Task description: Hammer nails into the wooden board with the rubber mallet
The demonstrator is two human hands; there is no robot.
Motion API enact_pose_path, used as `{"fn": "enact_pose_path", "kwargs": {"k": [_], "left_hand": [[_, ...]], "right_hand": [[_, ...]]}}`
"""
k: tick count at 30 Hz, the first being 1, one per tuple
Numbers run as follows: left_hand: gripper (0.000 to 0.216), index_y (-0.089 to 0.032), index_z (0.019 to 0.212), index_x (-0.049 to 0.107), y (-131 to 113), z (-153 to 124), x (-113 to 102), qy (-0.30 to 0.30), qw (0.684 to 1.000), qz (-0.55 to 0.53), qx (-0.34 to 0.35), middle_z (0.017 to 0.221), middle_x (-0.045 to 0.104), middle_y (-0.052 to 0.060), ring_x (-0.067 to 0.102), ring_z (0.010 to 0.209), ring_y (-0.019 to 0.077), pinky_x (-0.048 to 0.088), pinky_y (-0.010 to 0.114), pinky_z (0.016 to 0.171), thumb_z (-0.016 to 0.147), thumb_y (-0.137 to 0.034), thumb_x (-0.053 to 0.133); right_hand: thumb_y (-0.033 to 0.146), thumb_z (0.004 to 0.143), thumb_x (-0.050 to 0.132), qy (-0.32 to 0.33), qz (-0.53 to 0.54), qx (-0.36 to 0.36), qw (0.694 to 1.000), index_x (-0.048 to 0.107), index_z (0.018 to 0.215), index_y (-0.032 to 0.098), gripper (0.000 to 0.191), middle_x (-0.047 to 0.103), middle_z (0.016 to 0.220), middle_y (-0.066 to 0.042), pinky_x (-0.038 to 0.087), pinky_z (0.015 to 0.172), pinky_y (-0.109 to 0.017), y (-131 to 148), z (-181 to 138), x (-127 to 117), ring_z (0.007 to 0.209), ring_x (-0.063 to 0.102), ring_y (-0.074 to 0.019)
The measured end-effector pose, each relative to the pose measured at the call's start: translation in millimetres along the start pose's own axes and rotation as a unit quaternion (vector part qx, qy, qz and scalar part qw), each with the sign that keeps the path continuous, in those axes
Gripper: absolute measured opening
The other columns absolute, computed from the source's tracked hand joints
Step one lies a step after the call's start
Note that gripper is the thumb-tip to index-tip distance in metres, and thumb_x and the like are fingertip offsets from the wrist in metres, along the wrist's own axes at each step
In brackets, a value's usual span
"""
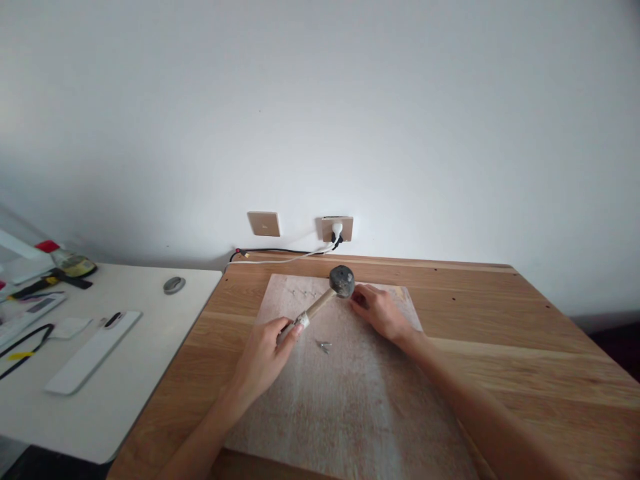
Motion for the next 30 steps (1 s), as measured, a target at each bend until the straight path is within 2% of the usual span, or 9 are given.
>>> {"fn": "enact_pose_path", "kwargs": {"k": [8, 13, 18, 21, 25, 30], "left_hand": [[0.049, -0.019, 0.081, 0.07, -6, 5, 6, 0.009, 1.0, 0.001, 0.012, 0.063, 0.059, -0.002, 0.052, 0.058, 0.0148, 0.035, 0.027, 0.06, 0.104, -0.057, 0.048], [0.047, -0.019, 0.085, 0.07, -2, 5, 9, 0.015, 1.0, 0.006, 0.011, 0.066, 0.061, -0.001, 0.054, 0.06, 0.0149, 0.034, 0.027, 0.061, 0.105, -0.055, 0.048], [0.048, -0.019, 0.085, 0.07, -2, 5, 10, 0.016, 1.0, 0.012, 0.008, 0.068, 0.063, 0.0, 0.056, 0.062, 0.0157, 0.034, 0.028, 0.061, 0.105, -0.056, 0.048], [0.048, -0.019, 0.083, 0.069, -7, 7, 11, 0.018, 1.0, 0.017, 0.012, 0.069, 0.065, 0.001, 0.058, 0.063, 0.0163, 0.036, 0.028, 0.063, 0.105, -0.056, 0.047], [0.047, -0.019, 0.084, 0.07, -12, 9, 15, 0.027, 0.999, 0.034, 0.013, 0.071, 0.068, 0.003, 0.062, 0.066, 0.0185, 0.038, 0.029, 0.065, 0.104, -0.054, 0.047], [0.045, -0.019, 0.086, 0.071, -14, 7, 17, 0.025, 0.999, 0.035, 0.012, 0.071, 0.069, 0.003, 0.062, 0.065, 0.0186, 0.038, 0.029, 0.064, 0.104, -0.053, 0.047]], "right_hand": [[0.022, 0.09, 0.063, -0.017, -0.006, 0.015, 1.0, 0.063, 0.085, 0.025, 0.005, 0.076, 0.082, -0.005, 0.051, 0.065, -0.027, -4, 0, 1, 0.068, 0.07, -0.0191], [0.02, 0.088, 0.065, -0.023, -0.006, 0.022, 0.999, 0.061, 0.085, 0.024, 0.007, 0.075, 0.081, -0.005, 0.051, 0.065, -0.027, -5, 1, 3, 0.068, 0.069, -0.0192], [0.026, 0.09, 0.069, -0.028, 0.004, 0.027, 0.999, 0.062, 0.087, 0.025, 0.007, 0.076, 0.081, -0.004, 0.052, 0.065, -0.027, -5, -1, 0, 0.069, 0.071, -0.0191], [0.03, 0.09, 0.071, -0.042, 0.016, 0.026, 0.999, 0.065, 0.098, 0.026, 0.011, 0.078, 0.083, -0.004, 0.055, 0.068, -0.028, -9, -4, -6, 0.072, 0.074, -0.0204], [0.027, 0.089, 0.069, -0.079, 0.033, 0.021, 0.996, 0.064, 0.122, 0.025, 0.033, 0.08, 0.092, -0.004, 0.06, 0.079, -0.034, -21, -12, -21, 0.082, 0.077, -0.022], [0.023, 0.089, 0.061, -0.103, 0.043, 0.007, 0.994, 0.063, 0.125, 0.022, 0.036, 0.077, 0.096, -0.005, 0.062, 0.08, -0.038, -31, -25, -37, 0.081, 0.075, -0.0209]]}}
Point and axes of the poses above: each hand's wrist, its own z-axis towards the middle knuckle, its own x-axis out of the palm, y = z × x, the point moved 8 cm from there along z, towards the middle knuckle
